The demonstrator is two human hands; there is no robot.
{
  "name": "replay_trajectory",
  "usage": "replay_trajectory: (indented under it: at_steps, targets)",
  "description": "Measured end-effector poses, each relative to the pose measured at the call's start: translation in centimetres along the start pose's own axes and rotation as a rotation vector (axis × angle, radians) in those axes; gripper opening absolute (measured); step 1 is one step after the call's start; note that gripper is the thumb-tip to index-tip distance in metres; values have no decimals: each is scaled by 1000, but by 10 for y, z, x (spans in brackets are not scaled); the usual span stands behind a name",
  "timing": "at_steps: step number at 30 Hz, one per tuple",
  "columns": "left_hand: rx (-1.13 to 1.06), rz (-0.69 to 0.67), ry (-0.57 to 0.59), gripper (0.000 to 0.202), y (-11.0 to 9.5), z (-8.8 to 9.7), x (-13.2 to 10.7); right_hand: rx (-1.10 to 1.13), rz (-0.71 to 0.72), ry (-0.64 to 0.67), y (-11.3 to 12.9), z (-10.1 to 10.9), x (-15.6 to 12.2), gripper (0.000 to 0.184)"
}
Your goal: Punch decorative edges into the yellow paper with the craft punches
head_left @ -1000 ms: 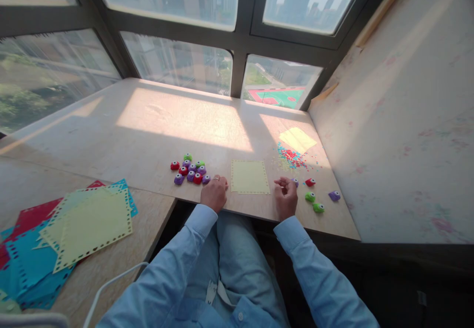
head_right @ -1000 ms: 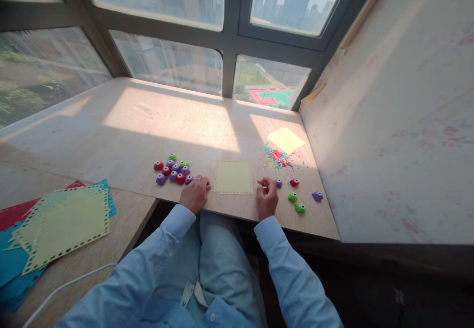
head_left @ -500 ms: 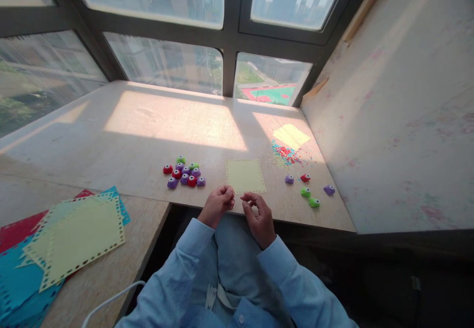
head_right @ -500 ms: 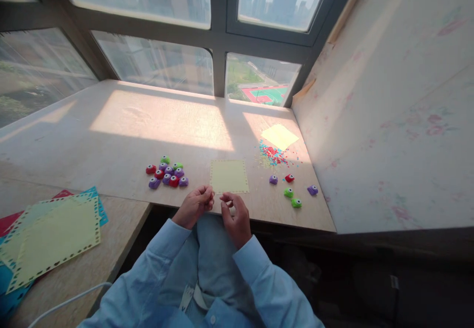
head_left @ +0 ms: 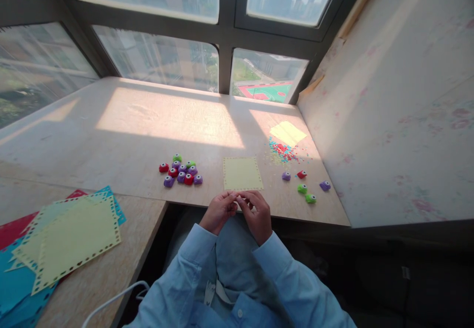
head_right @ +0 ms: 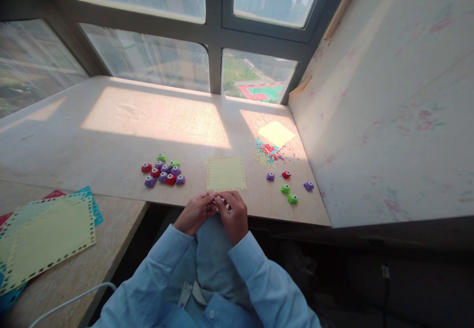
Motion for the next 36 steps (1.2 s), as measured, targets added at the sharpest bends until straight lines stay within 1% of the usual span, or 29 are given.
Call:
replay_trajectory:
  at_steps: [4, 7, 15, 19, 22, 24, 27, 32, 36]
  targets:
    - [52, -9, -15, 36, 1, 0, -1, 1, -4, -23, 0, 2, 1, 15]
    - [83, -11, -23, 33, 2, 0, -2, -9, -3, -32, -2, 5, 1, 16]
    - [72, -5, -50, 22, 3, -1, -6, -29, 42, 14, -6, 11, 0, 15]
    - [103, 3, -55, 25, 0, -2, -8, -30, 31, 3, -7, 14, 2, 14]
    - [124, -11, -97, 29, -3, -1, -9, -49, 8, -27, -11, 22, 8, 15]
    - [137, -38, -134, 30, -7, 2, -8, -77, -3, -54, -16, 32, 15, 16]
    - [152, -73, -186, 30, -12, 7, -6, -159, 5, -105, -28, 55, 33, 19]
    - [165, -135, -243, 35, -19, 15, -5, -415, 62, -180, -56, 99, 73, 24]
    - [163, -148, -256, 36, -21, 18, -4, -603, 60, -206, -79, 123, 95, 30]
Point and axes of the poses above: each hand's wrist, its own x-axis towards the middle knuckle, its own z-axis out of the back of the hand, y = z × x, the point moved 1 cm from there along x, towards the middle knuckle, and after that the axes turned 6 degrees about z, right-handed, at the moved point
